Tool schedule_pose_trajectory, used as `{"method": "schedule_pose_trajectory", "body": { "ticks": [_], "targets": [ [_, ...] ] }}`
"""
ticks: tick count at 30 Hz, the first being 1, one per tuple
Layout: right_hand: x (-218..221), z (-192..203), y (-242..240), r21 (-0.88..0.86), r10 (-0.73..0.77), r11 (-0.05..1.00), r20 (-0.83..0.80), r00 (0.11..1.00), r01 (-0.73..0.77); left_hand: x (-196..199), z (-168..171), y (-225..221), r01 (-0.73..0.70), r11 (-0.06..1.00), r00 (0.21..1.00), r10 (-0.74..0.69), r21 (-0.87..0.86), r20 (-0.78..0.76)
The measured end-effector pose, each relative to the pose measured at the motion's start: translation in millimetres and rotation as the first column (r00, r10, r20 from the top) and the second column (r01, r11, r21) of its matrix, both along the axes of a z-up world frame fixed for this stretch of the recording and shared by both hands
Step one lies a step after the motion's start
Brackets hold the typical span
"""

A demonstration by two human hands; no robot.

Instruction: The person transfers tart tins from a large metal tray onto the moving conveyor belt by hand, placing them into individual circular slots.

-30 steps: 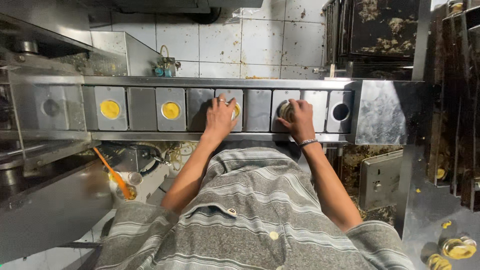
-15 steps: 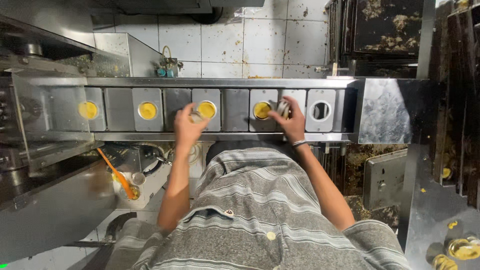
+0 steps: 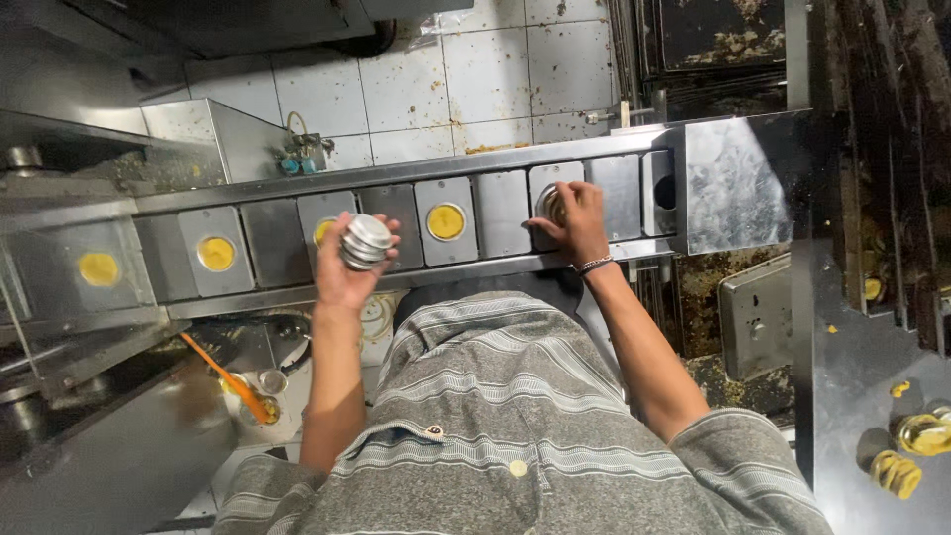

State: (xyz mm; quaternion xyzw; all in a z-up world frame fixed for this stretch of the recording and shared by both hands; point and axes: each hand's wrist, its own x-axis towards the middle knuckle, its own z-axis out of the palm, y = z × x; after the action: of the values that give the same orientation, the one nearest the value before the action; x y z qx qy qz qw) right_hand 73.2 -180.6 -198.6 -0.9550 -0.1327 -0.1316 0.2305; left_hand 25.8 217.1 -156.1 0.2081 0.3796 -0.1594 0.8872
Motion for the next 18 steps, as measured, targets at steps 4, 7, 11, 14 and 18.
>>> {"method": "schedule_pose_trajectory", "body": {
  "ticks": [4,7,11,14,18],
  "targets": [
    [-7,-5,16,0.082,0.048,0.995,0.046,0.998,-0.052,0,6,-27,0.064,0.995,0.997,-0.066,-0.071,-0.027],
    [-14,-7,20,0.226,-0.023,0.974,0.020,1.000,0.018,-2,5,-32,0.055,0.994,0.997,-0.061,-0.092,-0.056],
    [-20,-4,-4,0.317,-0.220,0.931,0.090,0.971,0.182,-5,8,-27,0.017,0.993,0.994,-0.029,-0.114,-0.105],
    [-13,12,-46,0.289,-0.318,0.917,0.108,0.942,0.276,-4,6,-14,0.011,0.997,0.993,-0.019,-0.077,-0.113],
    [-5,6,-62,0.151,-0.327,0.941,0.191,0.925,0.302,5,18,-11,-0.033,0.998,0.996,0.028,-0.059,-0.083]
  ]
}}
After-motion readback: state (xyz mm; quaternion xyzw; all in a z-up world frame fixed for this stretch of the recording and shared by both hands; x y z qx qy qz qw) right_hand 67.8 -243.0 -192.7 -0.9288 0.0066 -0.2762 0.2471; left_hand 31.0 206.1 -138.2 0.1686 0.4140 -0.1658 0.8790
